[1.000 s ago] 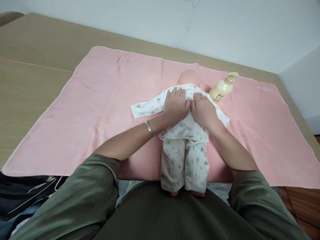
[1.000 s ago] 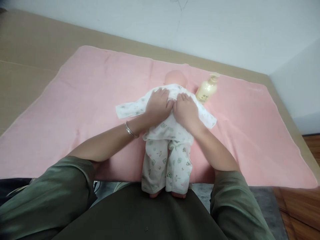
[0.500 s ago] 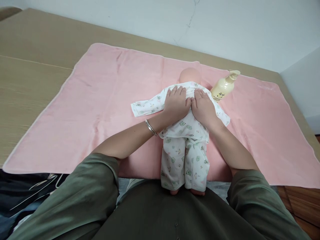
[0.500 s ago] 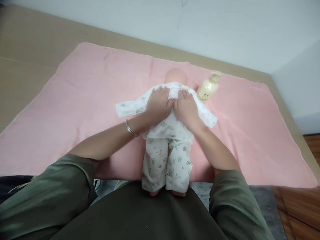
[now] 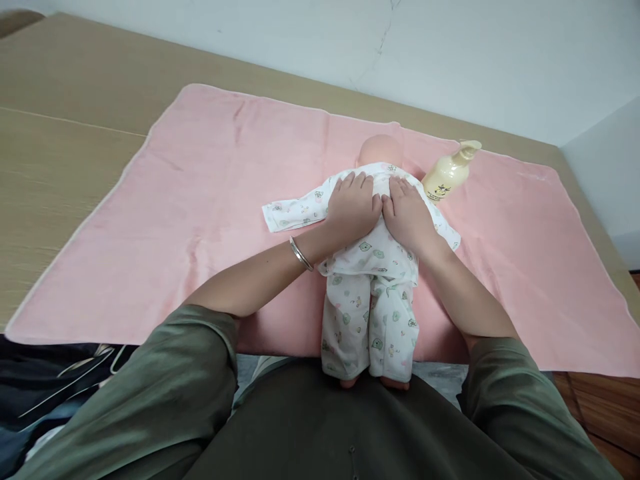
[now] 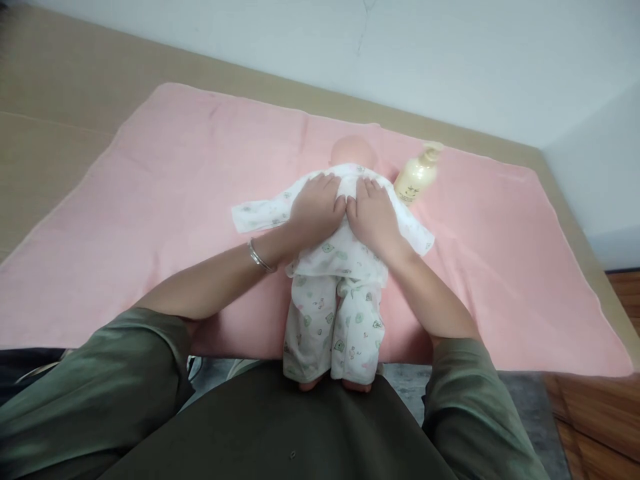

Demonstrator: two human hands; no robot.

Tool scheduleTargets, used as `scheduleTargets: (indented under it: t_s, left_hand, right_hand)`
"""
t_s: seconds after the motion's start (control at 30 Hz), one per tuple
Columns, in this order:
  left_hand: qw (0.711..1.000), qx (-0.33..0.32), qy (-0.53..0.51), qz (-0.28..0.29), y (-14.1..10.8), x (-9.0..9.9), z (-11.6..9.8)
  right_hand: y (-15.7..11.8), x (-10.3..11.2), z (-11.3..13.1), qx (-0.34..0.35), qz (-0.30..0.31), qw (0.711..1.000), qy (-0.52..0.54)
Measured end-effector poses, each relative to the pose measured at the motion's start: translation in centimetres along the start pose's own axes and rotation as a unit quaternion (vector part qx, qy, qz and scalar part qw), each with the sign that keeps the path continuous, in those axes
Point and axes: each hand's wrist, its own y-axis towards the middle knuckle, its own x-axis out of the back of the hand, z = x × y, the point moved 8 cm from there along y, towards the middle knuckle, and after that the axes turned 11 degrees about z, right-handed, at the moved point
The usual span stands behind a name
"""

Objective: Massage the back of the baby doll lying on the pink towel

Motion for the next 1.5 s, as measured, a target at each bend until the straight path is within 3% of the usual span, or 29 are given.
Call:
scheduleTargets:
  t_s: [0.13, 0.27, 0.53, 0.7, 0.87, 1.07, 1.17, 1.5]
  left_hand:
    - [1.0, 0.01, -0.016, 0.02, 0.9, 0.1, 0.8]
    - [1.0, -0.002, -0.003, -0.005, 1.0, -0.1, 0.9]
    - [0.995, -0.08, 0.034, -0.045, -1.3, 0.1, -1.8]
    - [0.999, -0.031, -0.006, -0.006, -0.8, 0.7, -0.6]
    - [1.0, -0.007, -0.019, -0.001, 0.3, 0.5, 0.8]
    - [0.999, -0.025, 0.021, -0.031, -1.2, -0.1, -0.7]
    - [0.999, -0.024, 0.032, -0.017, -1.6, -0.3, -1.2]
    - [0.999, -0.013, 0.033, 0.012, 0.6, 0.2, 0.6]
  right_hand:
    - [-1.6, 0.8, 1.4, -0.005, 0.002, 0.999, -0.032]
    - [-2.1, 1.7, 1.8, -0.003, 0.027, 0.999, -0.037]
    - [0.5, 0.7, -0.1, 0.03, 0.03, 0.999, 0.033]
    - [-0.5, 0.3, 0.3, 0.015, -0.014, 0.999, 0.025]
    - [-2.0, 0.6, 1.9, 0.062, -0.025, 0.997, 0.044]
    - [-0.2, 1.1, 0.7, 0.059, -0.032, 0.995, 0.072]
    - [0.6, 0.8, 0.2, 0.062, -0.026, 0.996, 0.059]
    - [-2.0, 1.1, 1.8, 0.04, -0.035, 0.999, 0.011]
